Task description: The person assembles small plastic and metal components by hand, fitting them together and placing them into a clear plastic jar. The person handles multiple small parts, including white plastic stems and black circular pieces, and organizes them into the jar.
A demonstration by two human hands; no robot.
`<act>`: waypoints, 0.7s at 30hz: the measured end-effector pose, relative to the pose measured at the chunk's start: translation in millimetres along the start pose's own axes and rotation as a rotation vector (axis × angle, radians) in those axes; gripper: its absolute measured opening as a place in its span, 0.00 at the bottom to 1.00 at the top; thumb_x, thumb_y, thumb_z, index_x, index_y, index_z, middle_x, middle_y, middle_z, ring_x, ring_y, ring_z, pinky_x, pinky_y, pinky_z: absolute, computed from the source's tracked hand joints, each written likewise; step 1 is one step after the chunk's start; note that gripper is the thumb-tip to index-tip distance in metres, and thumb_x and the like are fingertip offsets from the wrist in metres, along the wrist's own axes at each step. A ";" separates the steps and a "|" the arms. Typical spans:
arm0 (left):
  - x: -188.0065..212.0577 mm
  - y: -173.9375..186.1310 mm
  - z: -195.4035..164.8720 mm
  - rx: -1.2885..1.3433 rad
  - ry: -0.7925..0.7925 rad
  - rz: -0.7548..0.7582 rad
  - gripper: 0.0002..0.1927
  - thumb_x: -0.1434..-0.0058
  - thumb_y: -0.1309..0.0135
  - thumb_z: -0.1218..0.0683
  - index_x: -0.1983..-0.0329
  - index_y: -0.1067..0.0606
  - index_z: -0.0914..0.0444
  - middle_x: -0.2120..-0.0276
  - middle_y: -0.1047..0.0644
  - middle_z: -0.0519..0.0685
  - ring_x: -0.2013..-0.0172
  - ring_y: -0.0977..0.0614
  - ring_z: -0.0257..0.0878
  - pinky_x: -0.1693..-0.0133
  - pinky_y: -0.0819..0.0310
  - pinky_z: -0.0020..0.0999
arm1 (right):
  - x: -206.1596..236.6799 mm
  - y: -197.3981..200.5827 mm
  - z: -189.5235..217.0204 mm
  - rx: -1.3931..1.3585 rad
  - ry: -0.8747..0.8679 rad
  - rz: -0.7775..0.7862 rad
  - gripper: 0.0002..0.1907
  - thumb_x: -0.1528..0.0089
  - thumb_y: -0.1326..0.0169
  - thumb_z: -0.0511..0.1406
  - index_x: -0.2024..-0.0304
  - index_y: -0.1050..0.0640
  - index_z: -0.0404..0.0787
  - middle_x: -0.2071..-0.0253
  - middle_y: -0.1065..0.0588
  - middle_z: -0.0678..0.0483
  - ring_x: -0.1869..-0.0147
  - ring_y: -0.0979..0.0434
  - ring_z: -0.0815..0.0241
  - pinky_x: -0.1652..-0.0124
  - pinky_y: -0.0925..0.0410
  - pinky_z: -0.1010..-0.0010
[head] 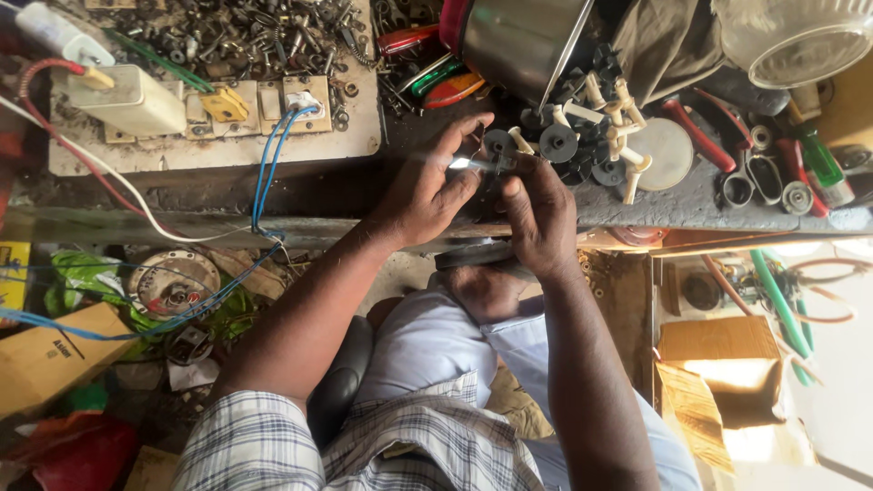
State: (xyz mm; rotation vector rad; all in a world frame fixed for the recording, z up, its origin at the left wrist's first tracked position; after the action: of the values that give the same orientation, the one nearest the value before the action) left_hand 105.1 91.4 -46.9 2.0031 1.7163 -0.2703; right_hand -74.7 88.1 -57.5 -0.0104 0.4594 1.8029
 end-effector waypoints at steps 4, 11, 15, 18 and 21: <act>1.9 0.5 -1.5 0.013 -0.017 0.006 0.29 0.30 0.50 0.62 0.26 0.39 0.67 0.32 0.30 0.59 0.31 0.27 0.49 0.30 0.36 0.41 | -0.4 -2.0 0.5 -0.024 -0.033 -0.024 0.16 0.28 0.45 0.35 0.42 0.26 0.32 0.58 0.22 0.54 0.58 0.24 0.69 0.57 0.29 0.77; 3.9 -0.3 4.5 0.108 0.049 0.035 0.28 0.27 0.51 0.60 0.25 0.40 0.65 0.33 0.29 0.57 0.38 0.22 0.44 0.35 0.28 0.38 | 0.4 -5.2 9.1 -0.291 0.080 0.066 0.22 0.29 0.45 0.27 0.36 0.35 0.32 0.41 0.27 0.51 0.37 0.25 0.63 0.37 0.30 0.72; 5.4 2.4 2.5 0.140 -0.020 0.020 0.27 0.25 0.51 0.60 0.24 0.41 0.65 0.30 0.32 0.58 0.34 0.25 0.46 0.33 0.29 0.39 | 1.6 -6.7 6.6 -0.257 0.022 0.084 0.21 0.29 0.45 0.25 0.36 0.34 0.32 0.42 0.27 0.50 0.39 0.25 0.64 0.40 0.30 0.72; 6.5 2.7 5.0 0.145 0.032 0.037 0.28 0.27 0.51 0.60 0.25 0.40 0.65 0.31 0.30 0.57 0.36 0.23 0.46 0.33 0.28 0.39 | 2.5 -7.0 5.3 -0.210 0.036 0.088 0.19 0.30 0.47 0.23 0.37 0.34 0.31 0.42 0.27 0.50 0.37 0.24 0.63 0.38 0.29 0.71; 6.2 1.8 0.6 0.060 -0.045 0.025 0.28 0.25 0.51 0.61 0.24 0.41 0.65 0.29 0.32 0.59 0.28 0.28 0.51 0.29 0.34 0.42 | 2.7 -6.0 1.7 -0.254 0.044 0.065 0.19 0.29 0.49 0.22 0.37 0.34 0.32 0.42 0.27 0.49 0.37 0.24 0.63 0.37 0.30 0.71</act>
State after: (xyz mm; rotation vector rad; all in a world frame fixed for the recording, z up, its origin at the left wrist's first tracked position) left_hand 108.1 96.3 -49.8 2.0443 1.6726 -0.3595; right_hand -69.5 92.4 -58.5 -0.2135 0.2611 1.9182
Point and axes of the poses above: each hand's wrist, its own x-axis away from the middle knuckle, its own y-axis out of the back of the hand, z = x × y, the point moved 5 cm from there along -x, towards the middle knuckle
